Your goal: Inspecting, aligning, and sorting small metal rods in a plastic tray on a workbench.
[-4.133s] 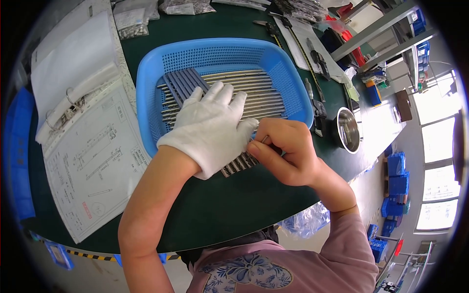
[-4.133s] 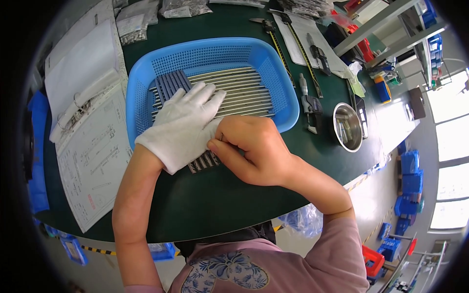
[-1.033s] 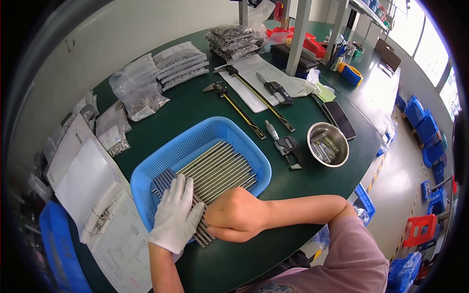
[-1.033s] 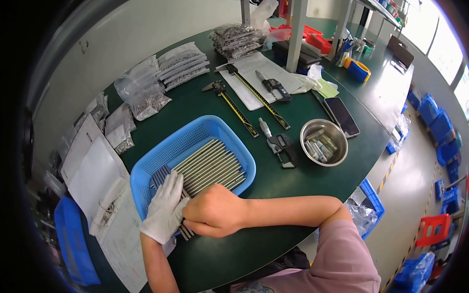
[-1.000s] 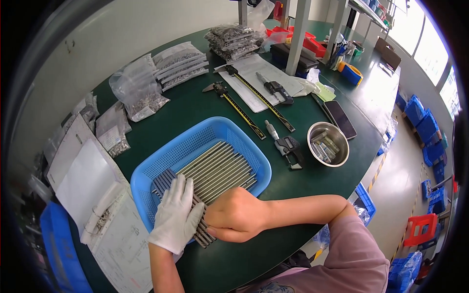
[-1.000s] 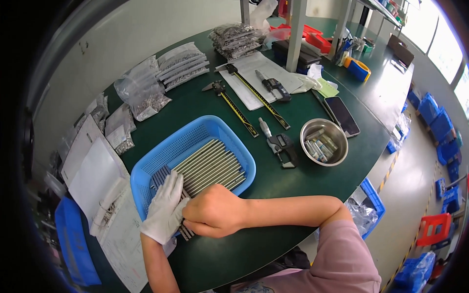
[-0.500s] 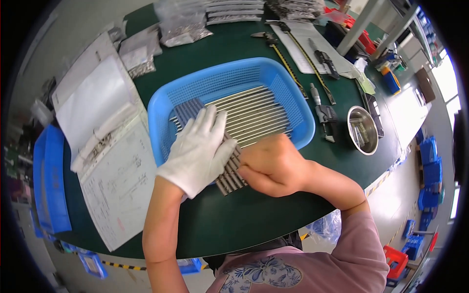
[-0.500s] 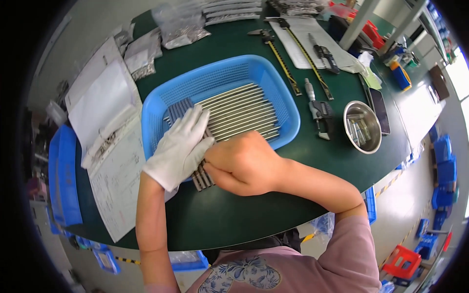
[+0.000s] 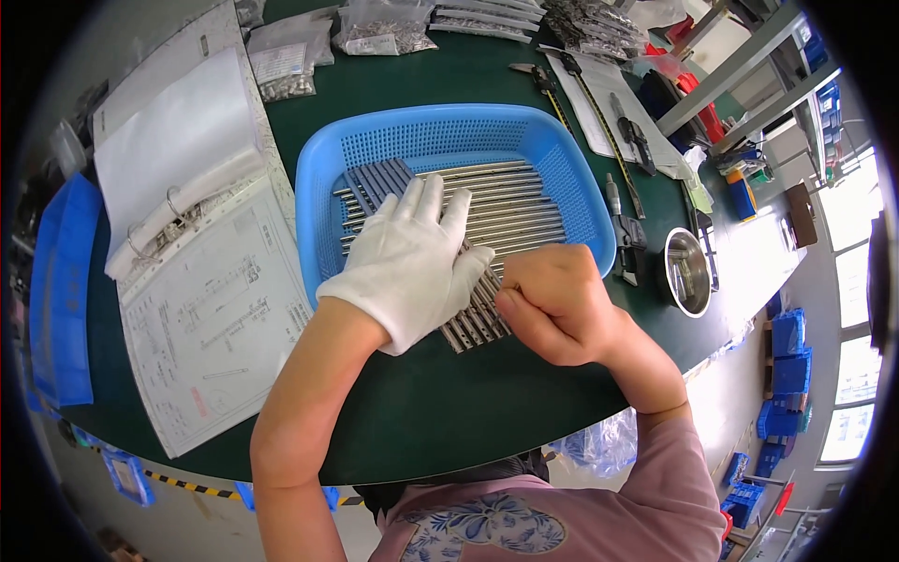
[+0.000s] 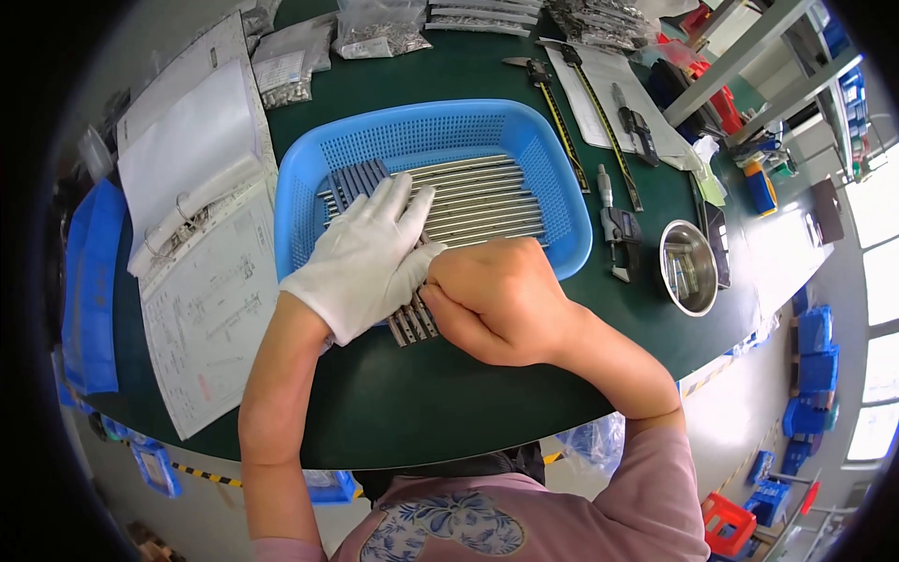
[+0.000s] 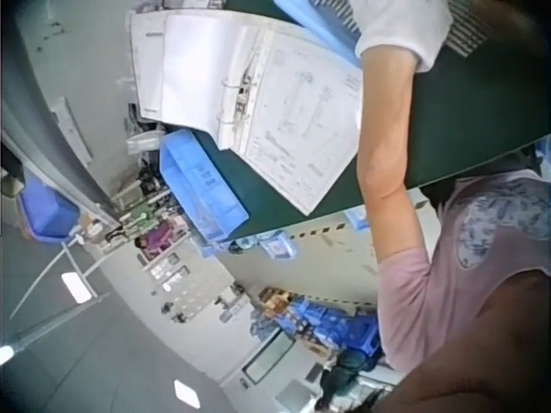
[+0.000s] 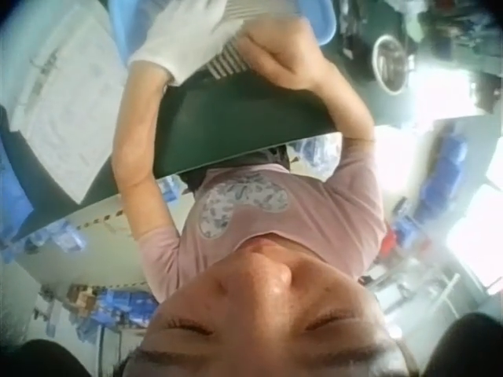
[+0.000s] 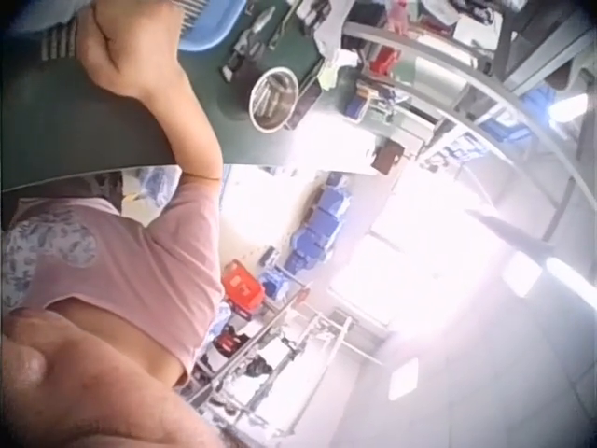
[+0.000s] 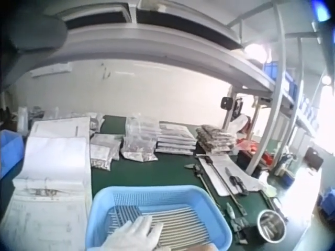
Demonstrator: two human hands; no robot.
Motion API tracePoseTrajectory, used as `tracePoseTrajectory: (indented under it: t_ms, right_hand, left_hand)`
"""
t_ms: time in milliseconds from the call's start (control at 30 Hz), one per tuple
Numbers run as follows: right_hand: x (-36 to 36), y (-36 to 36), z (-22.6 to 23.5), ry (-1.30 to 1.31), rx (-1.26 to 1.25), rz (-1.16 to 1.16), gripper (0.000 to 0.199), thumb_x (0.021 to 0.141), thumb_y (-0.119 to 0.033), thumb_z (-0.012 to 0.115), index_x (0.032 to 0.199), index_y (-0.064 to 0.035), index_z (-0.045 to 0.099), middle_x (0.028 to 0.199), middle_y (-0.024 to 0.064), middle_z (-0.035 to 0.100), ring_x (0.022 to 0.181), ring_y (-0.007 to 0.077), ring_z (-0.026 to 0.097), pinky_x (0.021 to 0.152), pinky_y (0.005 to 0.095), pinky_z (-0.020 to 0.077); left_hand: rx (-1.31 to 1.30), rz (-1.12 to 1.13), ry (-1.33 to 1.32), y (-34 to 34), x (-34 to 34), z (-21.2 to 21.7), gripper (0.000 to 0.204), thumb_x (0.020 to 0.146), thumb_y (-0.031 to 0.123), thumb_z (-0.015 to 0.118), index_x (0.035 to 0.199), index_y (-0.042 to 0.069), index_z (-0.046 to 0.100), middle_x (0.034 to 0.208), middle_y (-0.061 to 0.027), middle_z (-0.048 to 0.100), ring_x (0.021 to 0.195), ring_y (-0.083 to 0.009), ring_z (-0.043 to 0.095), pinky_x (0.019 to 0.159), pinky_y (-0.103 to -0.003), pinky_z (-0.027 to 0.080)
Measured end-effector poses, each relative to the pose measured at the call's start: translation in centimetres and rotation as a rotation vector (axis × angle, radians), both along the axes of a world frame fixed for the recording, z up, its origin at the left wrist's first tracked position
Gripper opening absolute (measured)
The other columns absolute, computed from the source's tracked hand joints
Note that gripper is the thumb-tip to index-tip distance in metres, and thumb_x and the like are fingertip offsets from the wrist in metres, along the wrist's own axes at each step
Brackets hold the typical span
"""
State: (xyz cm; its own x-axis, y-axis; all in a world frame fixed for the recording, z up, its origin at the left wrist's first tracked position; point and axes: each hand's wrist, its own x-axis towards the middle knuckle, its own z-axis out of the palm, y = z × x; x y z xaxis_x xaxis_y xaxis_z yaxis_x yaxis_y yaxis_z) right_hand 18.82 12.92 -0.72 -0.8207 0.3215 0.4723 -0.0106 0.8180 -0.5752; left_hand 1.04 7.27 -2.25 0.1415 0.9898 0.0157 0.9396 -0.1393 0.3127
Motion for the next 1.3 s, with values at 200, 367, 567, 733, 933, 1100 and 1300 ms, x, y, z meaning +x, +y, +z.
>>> tracePoseTrajectory:
  t_ms: [200,367,567,733,933,1100,1300]
  right_hand:
    - [-0.6,0.1,0.4,-0.038,0.042,0.057,0.017,0.079,-0.007,0.060,0.065,-0.0042,0.050,0.058,0.0087,0.049,0.050,0.0300,0.050,0.044,0.0400,0.0364]
    - [-0.8,0.3,0.7,-0.092,0.134,0.050,0.016,0.077,-0.009,0.061,0.066,-0.0055,0.050,0.058,0.0081,0.048,0.052,0.0306,0.051,0.045,0.0410,0.0366]
    - [-1.2,-0.1,1.6,-0.151,0.230,0.068,0.018,0.076,-0.010,0.062,0.064,-0.0064,0.048,0.058,0.0080,0.049,0.052,0.0306,0.052,0.044,0.0413,0.0369]
    - [-1.1,0.3,1.3,-0.166,0.223,0.082,0.016,0.074,-0.010,0.063,0.066,-0.0064,0.049,0.060,0.0082,0.049,0.052,0.0304,0.052,0.045,0.0405,0.0386]
    - [-0.8,-0.3,1.3,-0.149,0.247,0.093,0.015,0.074,-0.009,0.063,0.066,-0.0062,0.050,0.061,0.0086,0.049,0.053,0.0307,0.052,0.046,0.0405,0.0388]
    - [0.7,0.2,3.8,-0.061,0.193,0.016,0.012,0.077,-0.005,0.060,0.068,-0.0041,0.053,0.059,0.0090,0.048,0.049,0.0306,0.048,0.045,0.0388,0.0362]
    - [1.0,0.3,1.6,-0.149,0.092,0.024,0.011,0.080,-0.004,0.058,0.070,-0.0024,0.053,0.058,0.0107,0.047,0.049,0.0314,0.048,0.046,0.0388,0.0364]
  left_hand:
    - [0.014,0.007,-0.002,0.3,-0.1,-0.5,0.062,0.097,0.039,0.034,0.137,-0.008,0.034,0.145,-0.0298,0.030,0.137,-0.0390,0.028,0.112,-0.042,0.024]
    - [0.017,0.024,-0.019,0.3,0.0,-0.7,0.061,0.097,0.040,0.033,0.137,-0.006,0.035,0.145,-0.0297,0.030,0.137,-0.0394,0.029,0.112,-0.042,0.025]
    - [0.004,0.023,-0.033,0.3,-0.1,-0.9,0.061,0.097,0.040,0.032,0.138,-0.005,0.036,0.146,-0.0279,0.030,0.137,-0.0379,0.030,0.113,-0.040,0.025]
    - [0.013,0.018,-0.011,0.3,0.0,-0.4,0.062,0.098,0.041,0.031,0.139,-0.005,0.035,0.146,-0.0269,0.030,0.136,-0.0366,0.031,0.112,-0.040,0.024]
    - [0.004,0.031,-0.002,0.4,0.2,-0.6,0.063,0.098,0.041,0.031,0.140,-0.005,0.033,0.147,-0.0266,0.029,0.137,-0.0364,0.030,0.113,-0.040,0.024]
    - [0.004,0.055,-0.014,0.2,0.3,-0.4,0.062,0.098,0.039,0.033,0.139,-0.007,0.033,0.146,-0.0278,0.030,0.137,-0.0377,0.029,0.113,-0.040,0.024]
    - [0.060,0.058,-0.009,0.0,0.1,-1.1,0.061,0.098,0.038,0.035,0.138,-0.007,0.034,0.144,-0.0295,0.032,0.136,-0.0391,0.030,0.112,-0.041,0.025]
